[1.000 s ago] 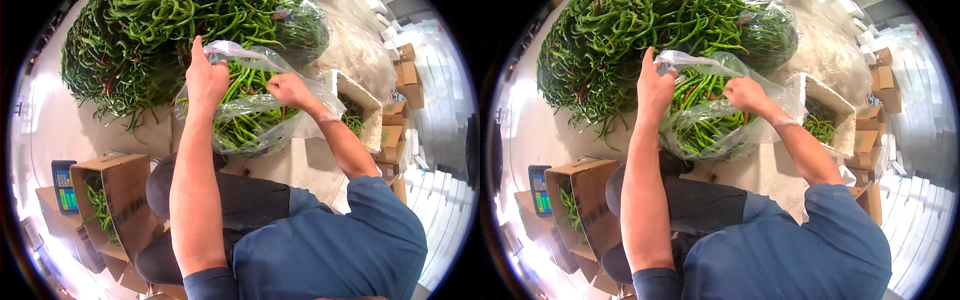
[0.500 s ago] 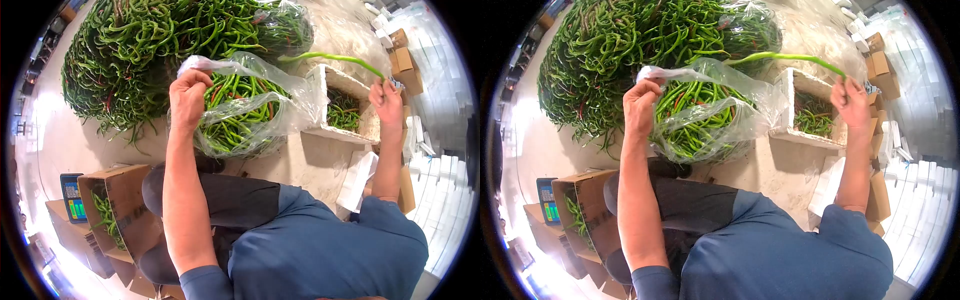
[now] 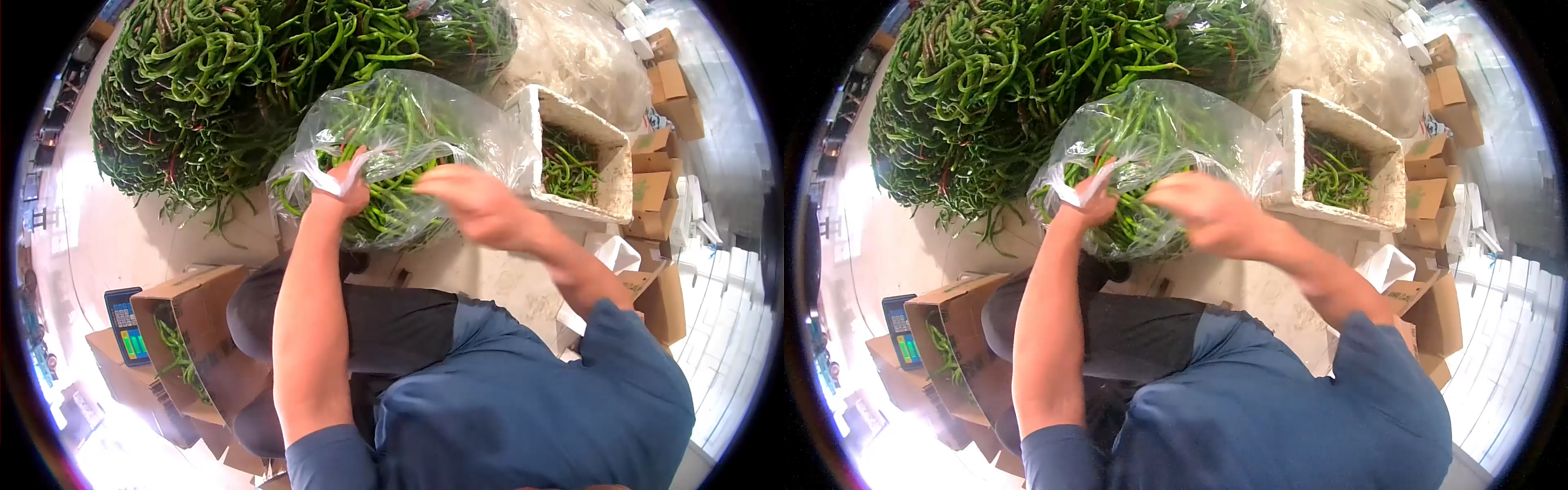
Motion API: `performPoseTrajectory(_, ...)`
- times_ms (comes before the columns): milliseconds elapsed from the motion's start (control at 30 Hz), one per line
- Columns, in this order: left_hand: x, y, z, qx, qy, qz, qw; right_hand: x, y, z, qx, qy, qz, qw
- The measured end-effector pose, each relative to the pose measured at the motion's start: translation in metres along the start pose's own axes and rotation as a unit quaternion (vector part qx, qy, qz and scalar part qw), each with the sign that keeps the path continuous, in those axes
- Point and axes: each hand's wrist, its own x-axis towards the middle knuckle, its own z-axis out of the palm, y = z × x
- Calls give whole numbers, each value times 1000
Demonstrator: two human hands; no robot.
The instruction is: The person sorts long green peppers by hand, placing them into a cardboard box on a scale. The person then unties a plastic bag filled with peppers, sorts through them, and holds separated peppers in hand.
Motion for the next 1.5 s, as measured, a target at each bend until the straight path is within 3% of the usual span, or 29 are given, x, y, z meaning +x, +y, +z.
performPoseTrajectory(33,2,-6,11,44,39,16,998,23,7,30,-9,-6,-11,1000)
performPoseTrajectory(67,1,-2,8,81,-20,-17,996,42,22,56,-18,-15,-23,999)
performPoseTrajectory(133,-2,-6,12,173,-32,-43,983,74,61,82,-105,-136,120,978)
performPoseTrajectory(200,-7,8,-6,180,-99,-125,971,93,81,84,-99,-191,179,960)
performPoseTrajectory(233,-7,-1,1,193,-67,-107,973,92,94,91,-144,-135,131,971)
performPoseTrajectory(300,-8,-8,8,208,-5,-71,975,91,105,97,-158,-107,145,971)
performPoseTrajectory(433,-14,22,-7,133,-125,17,983,90,102,95,-184,-144,203,951)
performPoseTrajectory(500,-33,54,-8,76,-209,12,975,88,104,100,-168,-142,183,958)
performPoseTrajectory(533,-39,71,-9,96,-301,34,948,87,105,101,-160,-139,173,962)
performPoseTrajectory(633,-52,91,22,58,-382,119,915,86,107,113,-103,-151,171,968)
performPoseTrajectory(833,-60,98,21,40,-368,117,922,111,96,135,-233,-125,215,940)
performPoseTrajectory(967,-59,97,22,49,-337,133,931,138,85,140,-281,-210,229,908)
performPoseTrajectory(1067,-63,96,16,43,-319,134,937,141,85,147,-290,-240,178,909)
performPoseTrajectory(1200,-67,95,11,23,-291,139,946,154,87,123,-231,-249,225,913)
performPoseTrajectory(1333,-69,101,4,25,-294,137,945,144,102,98,-228,-254,153,927)
performPoseTrajectory(1433,-69,104,1,30,-301,134,944,138,92,79,-8,-301,302,904)
performPoseTrajectory(1500,-72,102,-1,11,-289,142,947,128,94,73,98,-268,351,892)
